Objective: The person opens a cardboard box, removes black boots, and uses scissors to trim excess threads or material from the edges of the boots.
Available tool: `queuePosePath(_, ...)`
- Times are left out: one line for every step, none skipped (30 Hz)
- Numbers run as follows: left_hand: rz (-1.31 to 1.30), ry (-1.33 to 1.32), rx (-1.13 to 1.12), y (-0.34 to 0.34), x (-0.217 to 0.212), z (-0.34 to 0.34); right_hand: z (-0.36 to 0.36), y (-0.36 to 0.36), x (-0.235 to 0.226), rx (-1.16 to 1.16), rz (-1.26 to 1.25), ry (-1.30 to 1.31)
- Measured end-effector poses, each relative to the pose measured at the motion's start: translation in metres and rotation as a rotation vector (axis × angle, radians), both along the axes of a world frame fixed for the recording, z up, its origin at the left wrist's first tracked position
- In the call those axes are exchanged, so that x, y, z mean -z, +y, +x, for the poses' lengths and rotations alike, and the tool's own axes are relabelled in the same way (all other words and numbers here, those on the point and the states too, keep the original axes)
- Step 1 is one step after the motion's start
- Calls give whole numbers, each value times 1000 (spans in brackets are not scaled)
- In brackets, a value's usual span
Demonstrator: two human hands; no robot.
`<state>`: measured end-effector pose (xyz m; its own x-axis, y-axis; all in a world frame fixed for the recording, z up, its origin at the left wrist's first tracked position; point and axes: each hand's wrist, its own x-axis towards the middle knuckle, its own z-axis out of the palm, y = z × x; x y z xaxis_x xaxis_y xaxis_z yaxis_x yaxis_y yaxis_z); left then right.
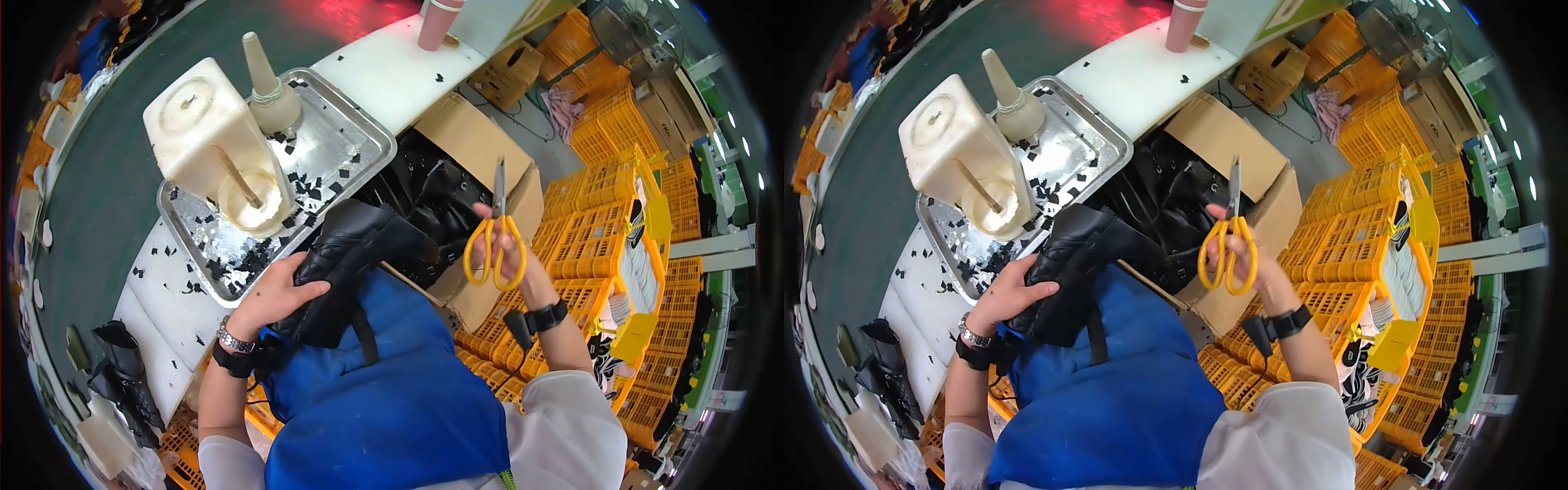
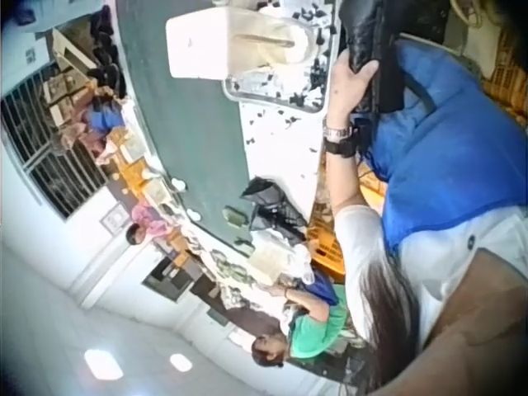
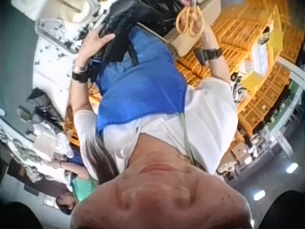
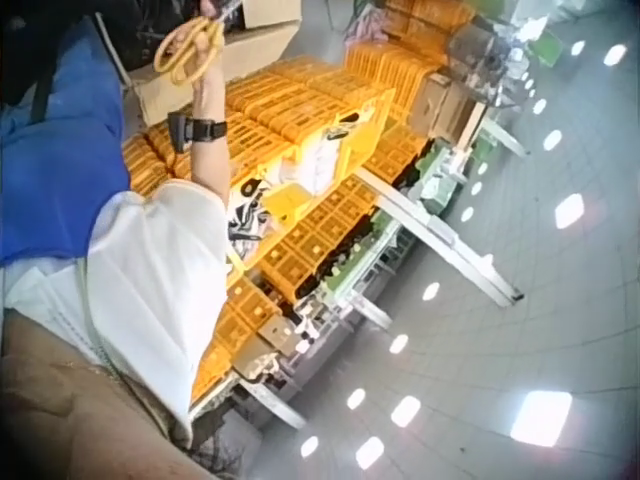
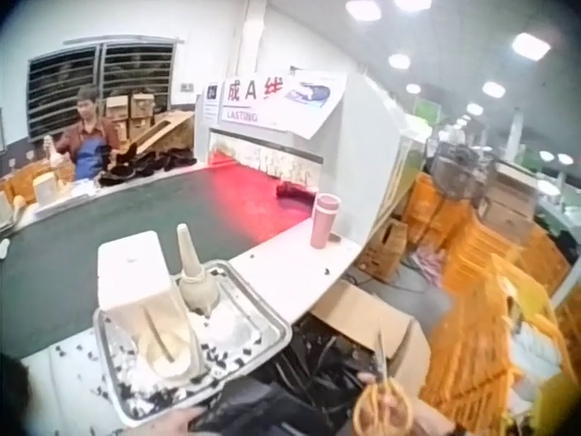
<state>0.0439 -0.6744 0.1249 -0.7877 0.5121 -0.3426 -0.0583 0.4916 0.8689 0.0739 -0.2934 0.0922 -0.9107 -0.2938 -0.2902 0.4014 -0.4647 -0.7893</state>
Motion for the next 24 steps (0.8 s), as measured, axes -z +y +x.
queuePosePath(-2,-5,10,2,-1,0,10,-12,-3,24,-259,-9)
queuePosePath(8,8,8,3,-3,-2,14,-14,-7,35,-263,-12)
queuePosePath(18,20,5,4,-3,-2,17,-14,-8,0,91,36)
queuePosePath(14,17,13,5,-2,-1,19,-16,-12,-38,446,80)
queuePosePath(16,54,14,5,-1,0,20,-23,-25,-110,518,178)
queuePosePath(17,92,13,5,-1,1,20,-26,-33,-198,498,91)
queuePosePath(13,90,18,5,-2,2,21,-24,-26,-240,588,194)
queuePosePath(-4,95,26,5,-5,2,20,-24,-23,-282,682,297)
queuePosePath(-21,100,34,6,-6,2,19,-23,-27,-279,681,296)
queuePosePath(-22,99,36,6,-5,2,17,-23,-36,-354,602,200)
queuePosePath(-31,99,48,5,-4,3,15,-23,-41,-431,522,104)
queuePosePath(-40,98,59,5,-3,3,15,-22,-40,-432,521,104)
queuePosePath(-41,97,59,4,-1,3,16,-20,-37,-425,260,-14)
queuePosePath(-52,111,70,3,1,3,16,-17,-34,-412,-1,-131)
queuePosePath(-63,125,81,3,3,2,17,-13,-31,-461,249,-8)
queuePosePath(-63,123,83,4,0,2,19,-16,-33,-460,249,-10)
queuePosePath(-61,134,80,6,-5,2,21,-23,-38,-459,476,87)
queuePosePath(-60,144,77,7,-8,2,22,-28,-41,-452,703,185)
queuePosePath(-60,141,78,6,-6,2,24,-30,-41,-434,727,217)
queuePosePath(-65,128,89,4,-2,2,25,-30,-39,-434,728,215)
queuePosePath(-70,115,99,3,1,2,25,-29,-36,-425,675,187)
queuePosePath(-69,112,99,4,-2,1,25,-29,-34,-415,622,158)
queuePosePath(-72,107,106,6,-7,0,25,-30,-36,-418,621,155)
queuePosePath(-76,102,112,6,-9,-1,25,-31,-39,-436,601,136)
